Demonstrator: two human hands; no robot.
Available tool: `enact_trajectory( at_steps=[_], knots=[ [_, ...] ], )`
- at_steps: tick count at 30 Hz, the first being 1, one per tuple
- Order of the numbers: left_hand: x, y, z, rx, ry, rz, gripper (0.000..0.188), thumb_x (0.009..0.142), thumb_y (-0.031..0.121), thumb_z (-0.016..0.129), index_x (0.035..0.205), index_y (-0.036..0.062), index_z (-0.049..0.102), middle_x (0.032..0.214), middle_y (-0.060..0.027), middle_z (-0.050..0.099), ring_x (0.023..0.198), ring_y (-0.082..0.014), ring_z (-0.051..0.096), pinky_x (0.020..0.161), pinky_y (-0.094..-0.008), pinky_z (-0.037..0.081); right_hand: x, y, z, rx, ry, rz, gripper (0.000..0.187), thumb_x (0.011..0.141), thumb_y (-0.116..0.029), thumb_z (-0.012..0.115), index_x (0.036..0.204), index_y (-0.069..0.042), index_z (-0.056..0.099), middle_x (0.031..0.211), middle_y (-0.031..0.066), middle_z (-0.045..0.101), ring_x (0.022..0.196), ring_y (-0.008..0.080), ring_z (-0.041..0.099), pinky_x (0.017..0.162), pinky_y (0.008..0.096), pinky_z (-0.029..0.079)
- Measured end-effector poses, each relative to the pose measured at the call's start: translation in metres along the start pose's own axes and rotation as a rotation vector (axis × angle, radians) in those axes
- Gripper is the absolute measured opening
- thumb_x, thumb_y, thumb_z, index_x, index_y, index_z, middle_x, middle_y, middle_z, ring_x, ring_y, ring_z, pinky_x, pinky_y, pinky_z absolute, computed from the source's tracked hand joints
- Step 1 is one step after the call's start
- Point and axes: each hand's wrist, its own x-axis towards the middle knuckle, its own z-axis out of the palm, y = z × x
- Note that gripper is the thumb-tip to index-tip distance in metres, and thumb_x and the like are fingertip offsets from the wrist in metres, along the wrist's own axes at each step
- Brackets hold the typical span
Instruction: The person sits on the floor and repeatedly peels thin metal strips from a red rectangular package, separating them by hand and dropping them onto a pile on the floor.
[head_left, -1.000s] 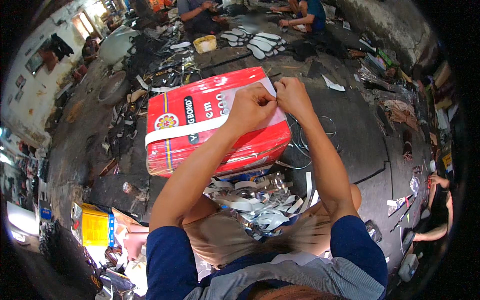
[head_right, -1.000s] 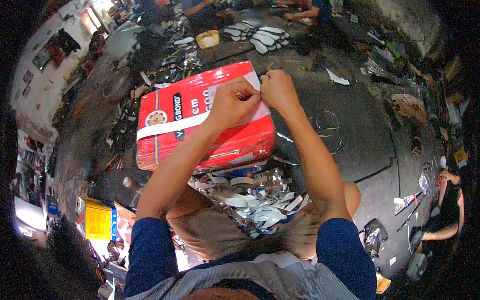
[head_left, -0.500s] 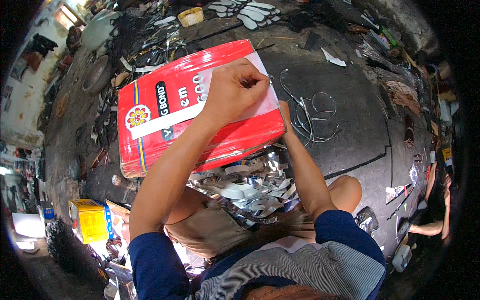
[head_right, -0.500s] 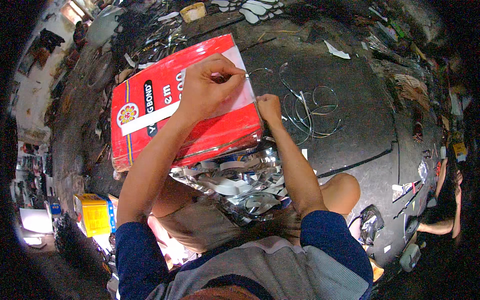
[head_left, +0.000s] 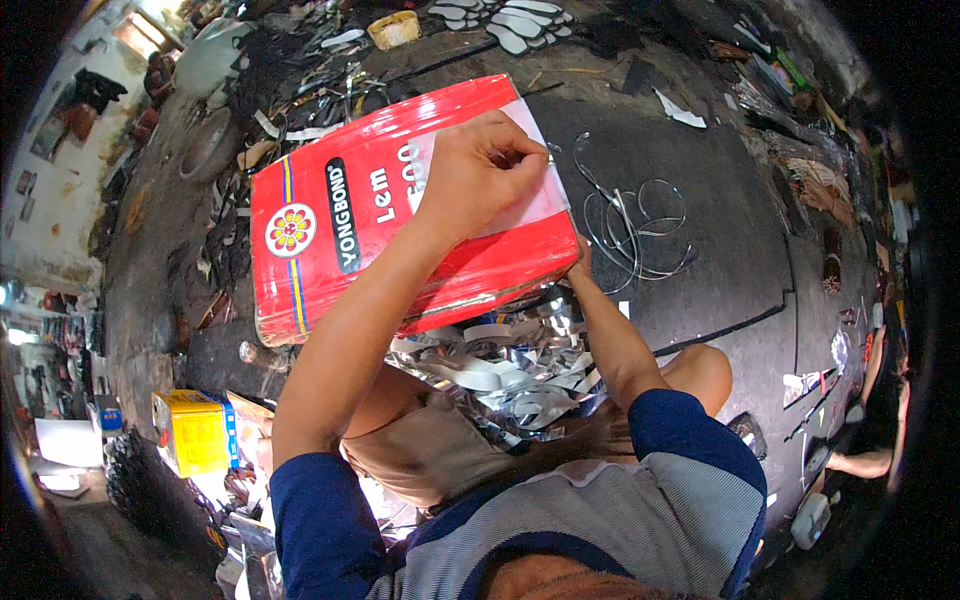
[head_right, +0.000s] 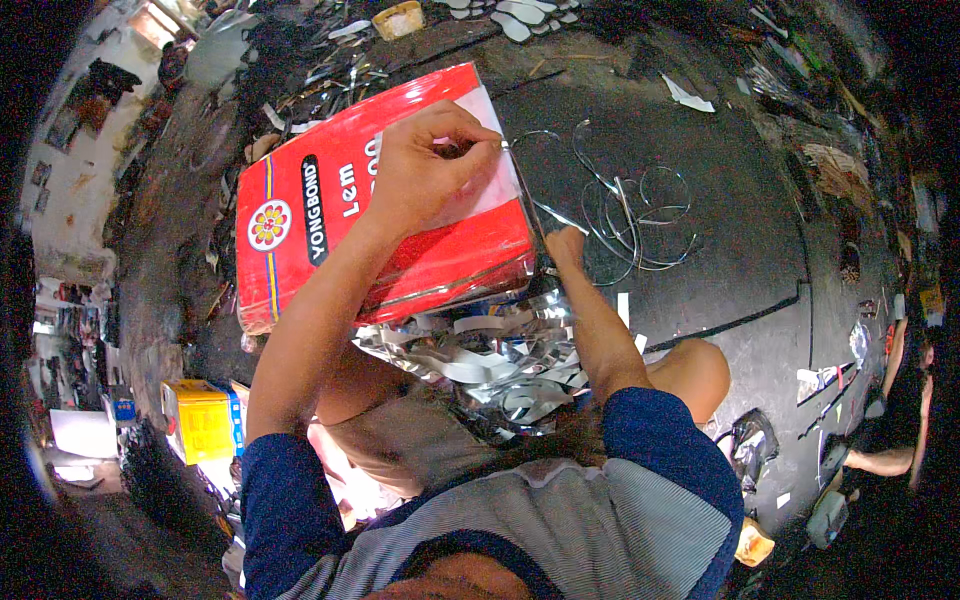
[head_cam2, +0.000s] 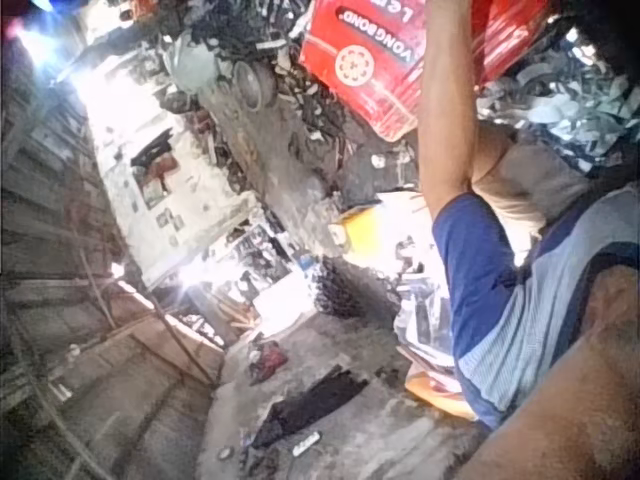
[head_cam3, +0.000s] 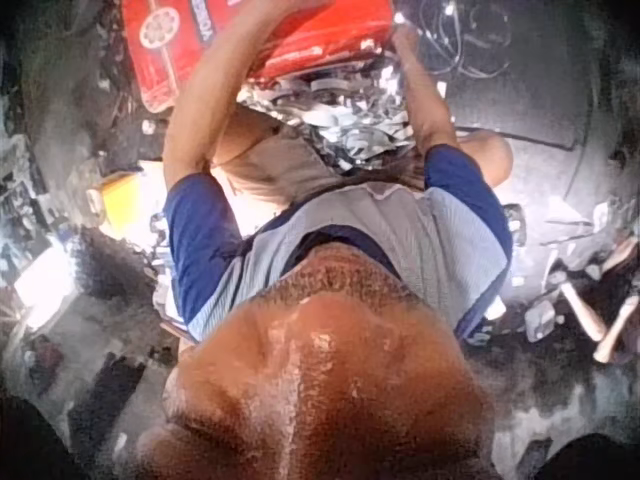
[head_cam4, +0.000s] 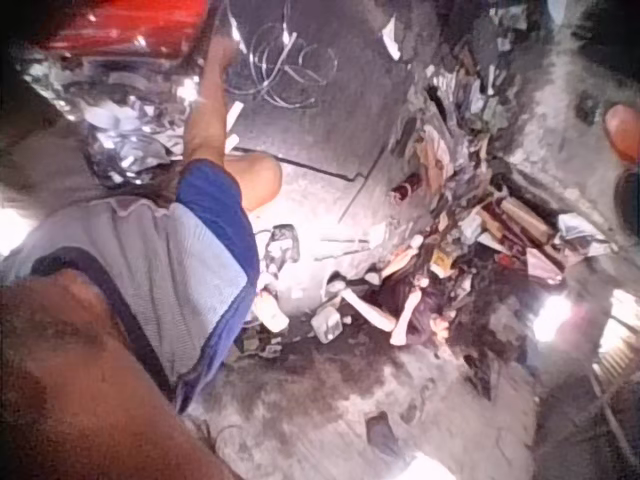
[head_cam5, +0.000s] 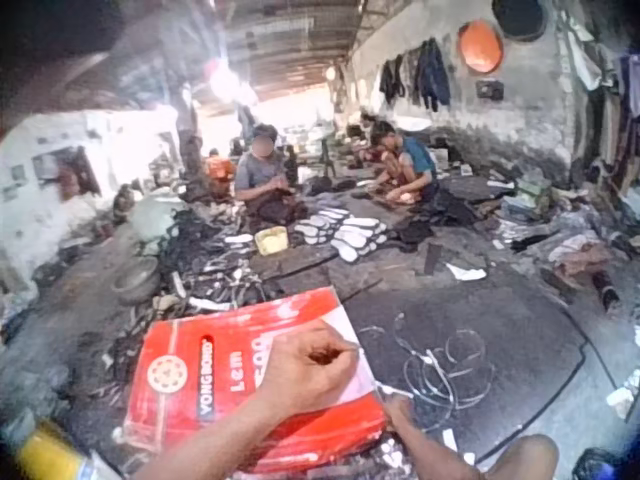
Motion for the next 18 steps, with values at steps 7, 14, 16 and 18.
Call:
enact_trajectory(
  at_steps=[7, 14, 16, 18],
  knots=[
    [-0.009, -0.013, -0.006, -0.040, 0.020, 0.021, 0.006, 0.081, 0.004, 0.072, 0.084, -0.0016, 0.073, 0.080, -0.0048, 0.066, 0.067, -0.0070, 0.060, 0.059, -0.0222, 0.046, -0.022, 0.026, 0.010, -0.004, 0.015, 0.071, 0.033, 0.079, -0.021, 0.067, 0.095, 0.008, 0.069, 0.103, 0.0326, 0.068, 0.099, 0.0458, 0.068, 0.088, 0.0505, 0.055],
    [-0.013, -0.014, -0.012, 0.156, -0.066, 0.191, 0.012, 0.082, 0.001, 0.070, 0.093, 0.0018, 0.075, 0.085, -0.0067, 0.066, 0.071, -0.0131, 0.063, 0.062, -0.0255, 0.050, -0.035, 0.008, -0.009, -0.203, -0.042, 0.199, 0.031, 0.080, -0.019, 0.066, 0.098, 0.005, 0.070, 0.105, 0.0308, 0.068, 0.102, 0.0450, 0.067, 0.089, 0.0513, 0.054],
    [-0.017, -0.013, -0.020, 0.277, -0.094, 0.332, 0.017, 0.081, 0.001, 0.071, 0.098, 0.0033, 0.075, 0.089, -0.0078, 0.065, 0.074, -0.0179, 0.065, 0.064, -0.0281, 0.052, -0.044, -0.020, -0.022, -0.281, -0.066, 0.192, 0.030, 0.081, -0.018, 0.064, 0.098, 0.005, 0.070, 0.105, 0.0307, 0.068, 0.101, 0.0452, 0.067, 0.089, 0.0516, 0.054],
    [-0.013, -0.014, -0.019, 0.320, -0.107, 0.455, 0.021, 0.081, 0.001, 0.072, 0.102, 0.0041, 0.073, 0.092, -0.0089, 0.064, 0.078, -0.0220, 0.066, 0.067, -0.0304, 0.054, -0.040, -0.021, -0.034, -0.316, -0.070, 0.207, 0.029, 0.082, -0.018, 0.063, 0.098, 0.005, 0.071, 0.105, 0.0306, 0.068, 0.101, 0.0453, 0.067, 0.089, 0.0518, 0.054]
  ],
)
